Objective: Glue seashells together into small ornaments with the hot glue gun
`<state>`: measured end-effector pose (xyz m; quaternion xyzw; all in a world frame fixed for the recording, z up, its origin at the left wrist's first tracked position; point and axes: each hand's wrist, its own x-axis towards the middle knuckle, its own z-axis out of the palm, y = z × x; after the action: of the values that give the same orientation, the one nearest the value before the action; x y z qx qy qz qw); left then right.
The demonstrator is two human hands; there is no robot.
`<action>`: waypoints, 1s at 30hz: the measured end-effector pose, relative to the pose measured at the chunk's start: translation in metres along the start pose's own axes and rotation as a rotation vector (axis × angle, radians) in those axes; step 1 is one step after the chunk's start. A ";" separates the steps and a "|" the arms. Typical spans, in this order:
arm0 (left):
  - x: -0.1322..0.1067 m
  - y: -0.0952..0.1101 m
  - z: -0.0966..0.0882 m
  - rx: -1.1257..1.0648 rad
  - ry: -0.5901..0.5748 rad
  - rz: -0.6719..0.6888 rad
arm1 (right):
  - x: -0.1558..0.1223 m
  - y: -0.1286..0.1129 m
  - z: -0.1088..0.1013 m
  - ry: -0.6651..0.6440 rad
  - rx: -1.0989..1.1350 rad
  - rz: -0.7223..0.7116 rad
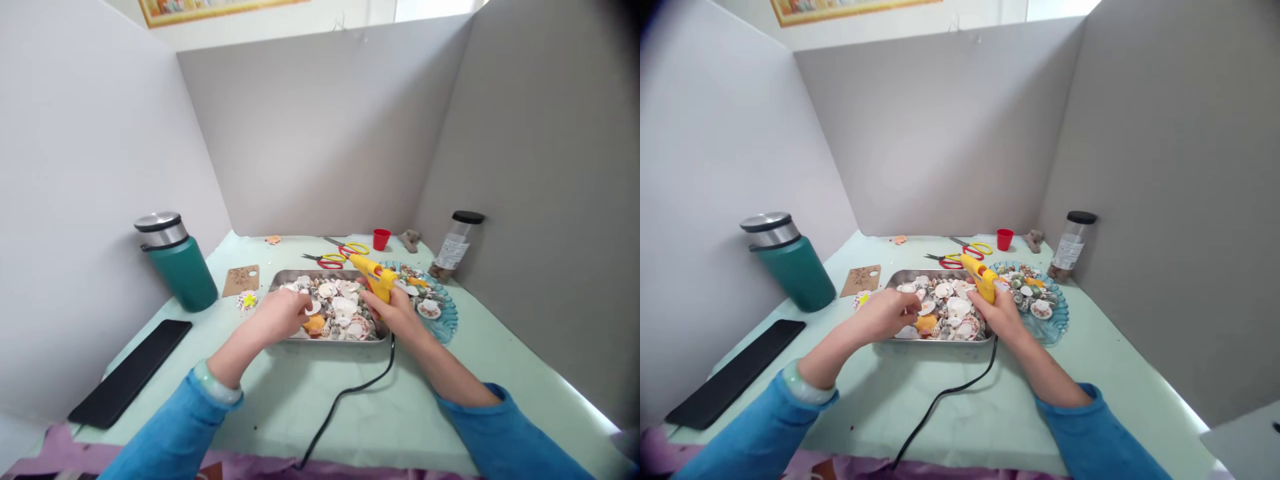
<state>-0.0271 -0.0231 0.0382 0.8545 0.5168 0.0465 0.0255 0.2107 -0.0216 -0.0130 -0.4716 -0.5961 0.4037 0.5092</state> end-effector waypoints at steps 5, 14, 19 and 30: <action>0.024 0.008 0.007 0.178 -0.211 0.102 | -0.001 -0.002 0.002 0.028 -0.031 -0.031; 0.080 0.036 0.030 0.097 -0.171 0.277 | 0.006 0.007 0.004 0.064 0.139 -0.013; 0.108 0.031 0.029 -0.070 0.028 0.104 | 0.003 0.003 0.004 0.073 0.119 -0.018; 0.065 0.052 0.018 -0.019 -0.299 0.318 | 0.004 0.003 0.006 0.107 0.147 -0.026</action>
<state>0.0510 0.0104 0.0284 0.9224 0.3654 -0.0726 0.1022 0.2050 -0.0172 -0.0161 -0.4460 -0.5428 0.4142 0.5787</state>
